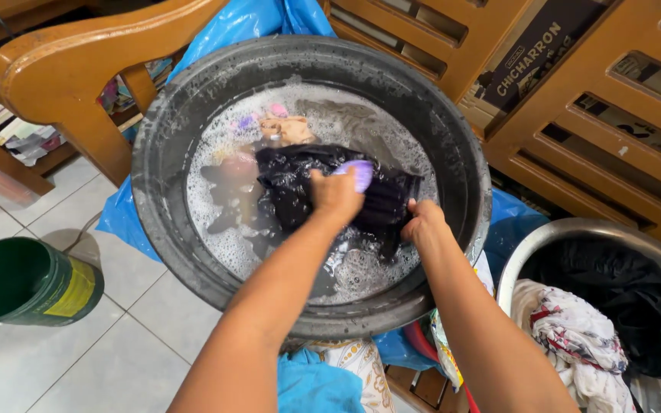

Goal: The person hand-washes dark-colored garments in a large basin filled with soapy water. They scrub the clothes with a purple brush, rinse them, and wring out excess water before placing them into a separate metal basin.

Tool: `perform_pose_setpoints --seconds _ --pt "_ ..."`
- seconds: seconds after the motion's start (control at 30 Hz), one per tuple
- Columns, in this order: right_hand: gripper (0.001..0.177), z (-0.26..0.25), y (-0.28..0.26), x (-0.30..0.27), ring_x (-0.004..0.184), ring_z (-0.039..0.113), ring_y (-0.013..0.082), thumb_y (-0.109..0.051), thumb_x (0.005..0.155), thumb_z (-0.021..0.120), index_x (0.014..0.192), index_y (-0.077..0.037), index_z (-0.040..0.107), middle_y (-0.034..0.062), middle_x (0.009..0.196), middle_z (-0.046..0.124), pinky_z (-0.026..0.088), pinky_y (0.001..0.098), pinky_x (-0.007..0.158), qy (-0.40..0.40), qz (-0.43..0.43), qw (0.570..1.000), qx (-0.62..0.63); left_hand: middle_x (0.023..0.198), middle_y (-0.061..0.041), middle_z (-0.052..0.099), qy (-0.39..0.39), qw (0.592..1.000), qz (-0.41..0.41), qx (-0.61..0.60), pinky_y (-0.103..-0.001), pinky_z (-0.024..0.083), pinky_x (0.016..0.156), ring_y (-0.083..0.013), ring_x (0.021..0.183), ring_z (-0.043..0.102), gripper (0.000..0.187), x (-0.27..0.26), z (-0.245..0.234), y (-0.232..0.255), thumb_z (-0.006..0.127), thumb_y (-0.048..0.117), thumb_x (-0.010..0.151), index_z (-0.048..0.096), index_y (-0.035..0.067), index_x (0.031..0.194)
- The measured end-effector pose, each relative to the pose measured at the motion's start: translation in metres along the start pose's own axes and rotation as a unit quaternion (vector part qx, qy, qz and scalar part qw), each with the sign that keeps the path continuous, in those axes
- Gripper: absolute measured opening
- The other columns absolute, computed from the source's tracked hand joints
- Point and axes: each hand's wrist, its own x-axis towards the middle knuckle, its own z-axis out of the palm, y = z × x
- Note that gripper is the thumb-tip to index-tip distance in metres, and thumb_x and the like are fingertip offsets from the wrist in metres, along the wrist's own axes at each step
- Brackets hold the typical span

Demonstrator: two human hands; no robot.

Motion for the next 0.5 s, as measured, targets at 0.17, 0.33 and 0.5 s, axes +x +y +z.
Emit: perform_pose_setpoints --seconds 0.17,0.33,0.5 --pt "0.008 -0.006 0.008 0.050 0.094 0.061 0.0234 -0.014 0.101 0.064 0.105 -0.007 0.062 0.0035 0.106 0.062 0.048 0.0536 0.094 0.017 -0.008 1.000 -0.014 0.089 -0.013 0.077 0.021 0.987 -0.154 -0.028 -0.051 0.035 0.103 -0.0321 0.087 0.071 0.057 0.006 -0.021 -0.030 0.075 0.031 0.083 0.057 0.012 0.134" --pt "0.008 -0.007 0.011 0.073 0.090 0.063 0.0249 -0.017 0.100 0.063 0.103 -0.010 0.065 0.0036 0.102 0.064 0.053 0.0487 0.094 -0.126 0.053 0.991 0.003 0.102 -0.012 0.076 -0.023 0.991 -0.013 -0.129 -0.056 0.031 0.108 -0.0324 0.099 0.071 0.051 -0.006 0.011 0.028 0.080 0.033 0.083 0.060 0.015 0.126" --pt "0.008 -0.016 -0.002 0.044 0.090 0.063 0.0248 -0.016 0.100 0.063 0.103 -0.010 0.065 0.0036 0.102 0.065 0.053 0.0485 0.094 -0.052 0.042 0.998 -0.001 0.094 -0.011 0.077 -0.030 0.996 -0.079 0.003 -0.054 0.035 0.103 -0.0296 0.092 0.073 0.063 -0.001 0.009 -0.006 0.080 0.032 0.081 0.054 0.016 0.136"
